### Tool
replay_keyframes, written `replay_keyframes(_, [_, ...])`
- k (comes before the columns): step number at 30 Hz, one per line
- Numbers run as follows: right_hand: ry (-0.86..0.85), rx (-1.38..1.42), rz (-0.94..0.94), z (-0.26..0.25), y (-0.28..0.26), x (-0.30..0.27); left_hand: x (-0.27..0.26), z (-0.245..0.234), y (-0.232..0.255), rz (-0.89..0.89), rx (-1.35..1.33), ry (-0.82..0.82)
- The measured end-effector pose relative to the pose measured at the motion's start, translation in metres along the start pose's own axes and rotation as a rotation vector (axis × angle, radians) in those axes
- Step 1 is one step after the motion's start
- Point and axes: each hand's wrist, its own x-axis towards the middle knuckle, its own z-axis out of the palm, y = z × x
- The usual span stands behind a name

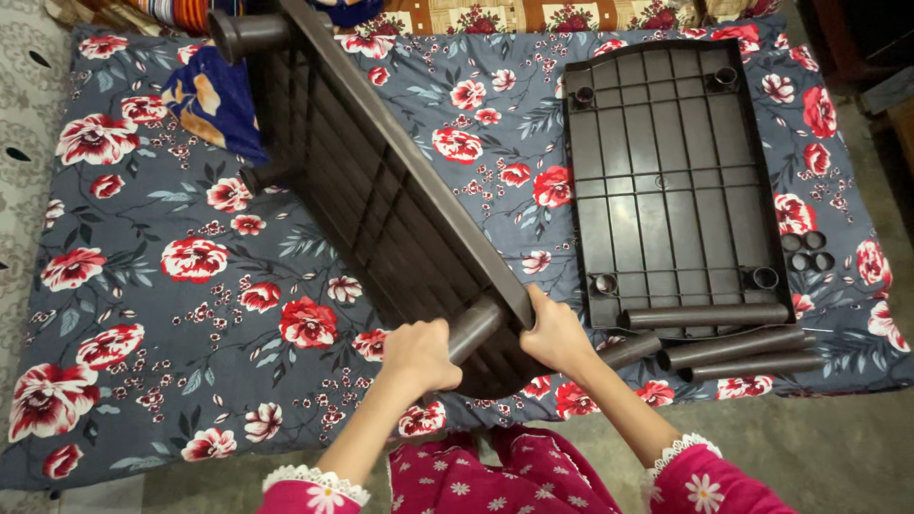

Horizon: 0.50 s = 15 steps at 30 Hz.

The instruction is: The person assembles a dark plastic table by inserting cylindrical legs into the underside of the tabletop and securing them with caps. The person handles the tabletop and legs, aligns the legs with the holes, and tightens the caps to complete the assembly.

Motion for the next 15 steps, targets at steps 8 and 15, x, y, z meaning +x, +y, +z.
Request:
replay_keyframes(8, [0.016,0.038,-0.007,-0.002,0.009,0.008,0.023,-0.024,-0.012,-0.05,-0.26,-0.333])
replay_keyframes(15, [-0.017,0.103,0.003,-0.015,0.021,0.018,0.02,-0.016,-0.039,-0.161,-1.149,-0.93])
